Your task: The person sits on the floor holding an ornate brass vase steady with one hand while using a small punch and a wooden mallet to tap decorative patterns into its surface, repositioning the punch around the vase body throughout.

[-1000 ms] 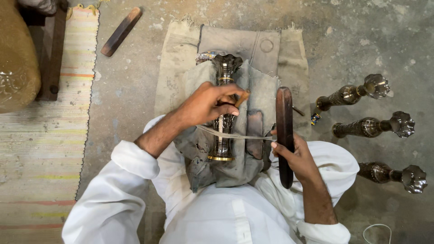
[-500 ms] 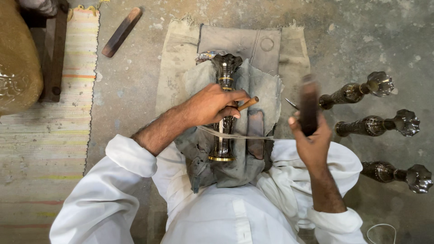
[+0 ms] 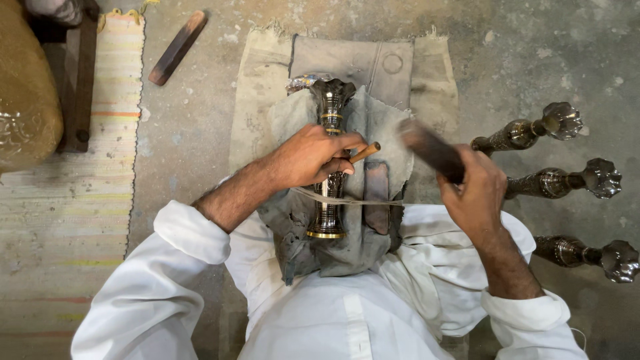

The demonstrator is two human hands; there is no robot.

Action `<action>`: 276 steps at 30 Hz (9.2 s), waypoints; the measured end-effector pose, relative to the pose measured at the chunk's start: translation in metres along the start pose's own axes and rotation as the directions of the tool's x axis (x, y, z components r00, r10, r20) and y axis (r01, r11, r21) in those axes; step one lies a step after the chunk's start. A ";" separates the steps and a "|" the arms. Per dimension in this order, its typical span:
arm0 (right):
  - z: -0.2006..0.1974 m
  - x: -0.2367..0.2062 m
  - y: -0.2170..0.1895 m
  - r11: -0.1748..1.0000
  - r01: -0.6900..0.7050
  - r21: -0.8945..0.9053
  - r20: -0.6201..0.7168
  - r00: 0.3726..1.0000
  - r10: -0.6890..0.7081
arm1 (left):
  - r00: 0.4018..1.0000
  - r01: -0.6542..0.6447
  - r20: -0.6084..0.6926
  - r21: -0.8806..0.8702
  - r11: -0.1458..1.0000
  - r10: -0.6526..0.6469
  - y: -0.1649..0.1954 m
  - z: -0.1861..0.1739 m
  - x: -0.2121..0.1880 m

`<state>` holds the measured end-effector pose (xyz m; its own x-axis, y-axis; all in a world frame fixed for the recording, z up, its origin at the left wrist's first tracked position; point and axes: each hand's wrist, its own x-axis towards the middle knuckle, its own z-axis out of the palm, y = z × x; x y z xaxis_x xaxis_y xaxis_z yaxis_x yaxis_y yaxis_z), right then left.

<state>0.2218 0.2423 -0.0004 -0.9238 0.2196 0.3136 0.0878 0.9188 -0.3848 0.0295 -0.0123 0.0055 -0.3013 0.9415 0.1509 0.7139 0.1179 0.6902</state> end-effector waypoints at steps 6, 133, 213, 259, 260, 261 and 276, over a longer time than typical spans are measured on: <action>0.002 0.001 0.004 0.999 -0.029 -0.044 0.025 0.999 0.030 | 1.000 -0.011 -0.023 -0.007 1.000 0.011 -0.001 0.000 -0.001; 0.015 0.030 0.030 0.993 0.028 -0.114 0.066 0.998 -0.020 | 0.979 0.052 -0.201 0.025 0.998 -0.045 0.000 0.019 -0.002; -0.007 0.089 0.008 0.980 0.195 -0.031 0.088 0.977 -0.192 | 0.832 0.277 -0.495 -0.020 0.961 -0.250 0.011 0.043 -0.021; -0.012 0.089 0.010 0.916 0.377 -0.136 -0.116 0.912 -0.393 | 0.759 0.268 -0.621 0.025 0.963 -0.196 0.006 0.063 -0.025; -0.017 0.090 0.007 0.892 0.407 -0.196 -0.096 0.897 -0.431 | 0.754 0.261 -0.632 0.040 0.964 -0.178 0.006 0.063 -0.025; -0.020 0.092 0.004 0.863 0.435 -0.257 -0.074 0.882 -0.466 | 0.749 0.251 -0.644 0.057 0.966 -0.157 0.006 0.063 -0.024; -0.046 0.107 -0.031 0.807 0.494 -0.325 0.065 0.862 -0.502 | 0.734 0.221 -0.665 0.041 0.974 -0.139 0.003 0.064 -0.023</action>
<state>0.1377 0.2522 0.0848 -0.8652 -0.2931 0.4068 -0.2644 0.9561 0.1265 0.0792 -0.0131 -0.0411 -0.7406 0.4642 0.4858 0.6547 0.3363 0.6769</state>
